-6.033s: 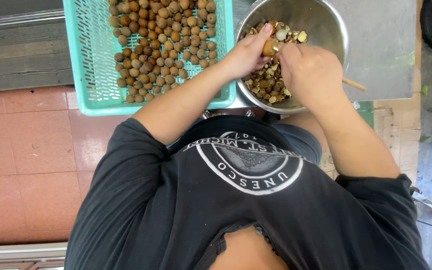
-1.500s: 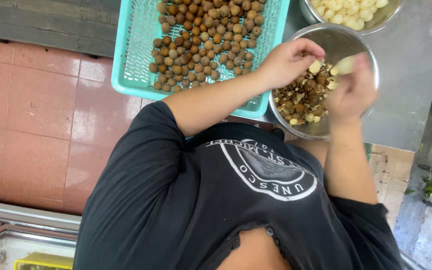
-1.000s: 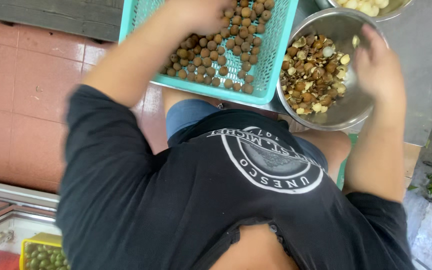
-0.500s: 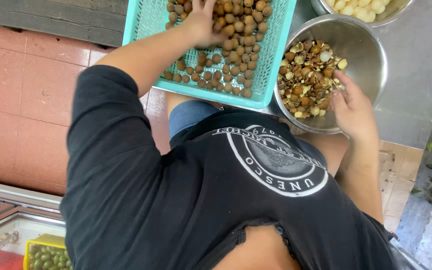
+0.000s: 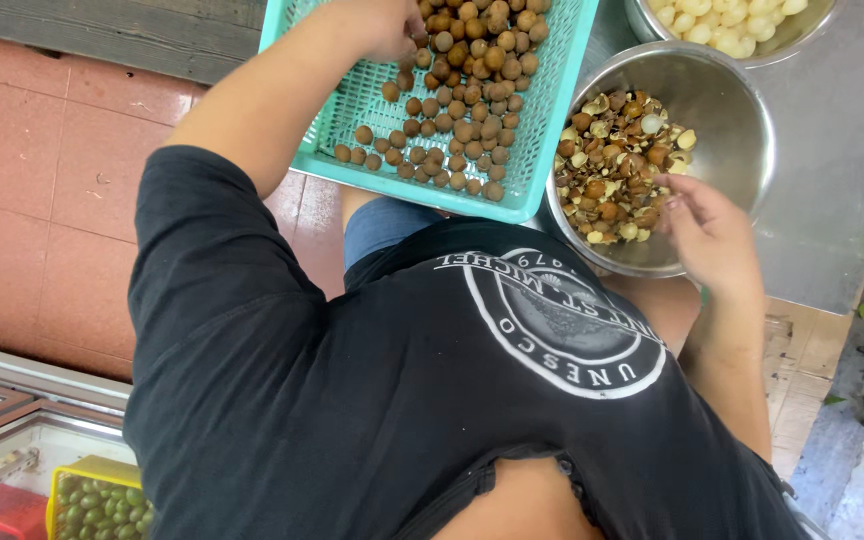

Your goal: The person peels brown nuts by hand, separating the shells from the kernels. Shells are placed into a metal bowl, and peeled kernels are placed into a separate bowl. The person handles the nuts one at a time from a green basket.

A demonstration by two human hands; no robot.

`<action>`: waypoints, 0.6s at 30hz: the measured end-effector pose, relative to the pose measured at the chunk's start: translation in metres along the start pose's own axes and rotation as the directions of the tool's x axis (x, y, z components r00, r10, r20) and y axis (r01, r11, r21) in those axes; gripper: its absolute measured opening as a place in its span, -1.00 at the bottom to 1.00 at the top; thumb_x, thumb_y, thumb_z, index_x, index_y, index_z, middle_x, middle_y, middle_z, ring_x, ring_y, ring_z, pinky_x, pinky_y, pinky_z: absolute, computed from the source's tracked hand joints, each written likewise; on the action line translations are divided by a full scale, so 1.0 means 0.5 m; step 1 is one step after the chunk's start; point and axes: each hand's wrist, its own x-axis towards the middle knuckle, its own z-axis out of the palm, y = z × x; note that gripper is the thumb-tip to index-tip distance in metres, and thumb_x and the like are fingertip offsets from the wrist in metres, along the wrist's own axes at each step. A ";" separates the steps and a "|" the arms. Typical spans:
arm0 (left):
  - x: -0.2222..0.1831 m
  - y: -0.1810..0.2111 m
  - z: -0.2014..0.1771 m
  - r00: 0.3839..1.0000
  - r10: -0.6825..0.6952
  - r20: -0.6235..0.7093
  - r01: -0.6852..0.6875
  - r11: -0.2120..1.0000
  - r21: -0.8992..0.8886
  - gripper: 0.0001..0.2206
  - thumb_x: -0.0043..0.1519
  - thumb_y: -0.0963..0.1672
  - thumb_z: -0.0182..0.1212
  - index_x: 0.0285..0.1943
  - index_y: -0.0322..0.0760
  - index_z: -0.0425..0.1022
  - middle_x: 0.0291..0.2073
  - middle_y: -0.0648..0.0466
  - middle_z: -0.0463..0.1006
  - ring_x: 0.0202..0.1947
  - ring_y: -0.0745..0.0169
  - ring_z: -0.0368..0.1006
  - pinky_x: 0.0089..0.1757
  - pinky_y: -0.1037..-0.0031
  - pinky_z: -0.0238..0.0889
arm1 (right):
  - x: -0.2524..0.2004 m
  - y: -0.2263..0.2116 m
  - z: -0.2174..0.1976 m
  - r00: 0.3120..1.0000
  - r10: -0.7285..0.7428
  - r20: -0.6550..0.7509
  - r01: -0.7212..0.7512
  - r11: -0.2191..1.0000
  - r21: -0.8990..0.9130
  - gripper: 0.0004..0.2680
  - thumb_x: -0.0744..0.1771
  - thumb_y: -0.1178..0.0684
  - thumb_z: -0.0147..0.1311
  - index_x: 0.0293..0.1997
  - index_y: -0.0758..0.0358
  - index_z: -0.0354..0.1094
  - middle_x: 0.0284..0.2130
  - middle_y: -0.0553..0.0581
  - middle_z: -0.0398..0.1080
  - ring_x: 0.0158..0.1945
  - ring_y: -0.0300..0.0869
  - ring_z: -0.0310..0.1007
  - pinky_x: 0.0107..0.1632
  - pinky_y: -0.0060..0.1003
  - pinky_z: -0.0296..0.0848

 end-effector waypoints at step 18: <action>0.025 0.156 0.011 0.966 0.193 -0.171 -0.171 0.976 0.137 -0.58 0.11 0.02 0.46 0.04 -0.23 0.52 -0.03 -0.05 0.48 0.05 -0.06 0.42 -0.04 0.18 0.37 | -0.022 -0.052 0.026 0.998 0.054 0.023 -0.052 0.996 -0.077 -0.71 0.42 0.17 -0.02 0.33 0.15 0.36 -0.38 -0.10 0.38 -0.35 -0.41 0.34 -0.26 -0.48 0.36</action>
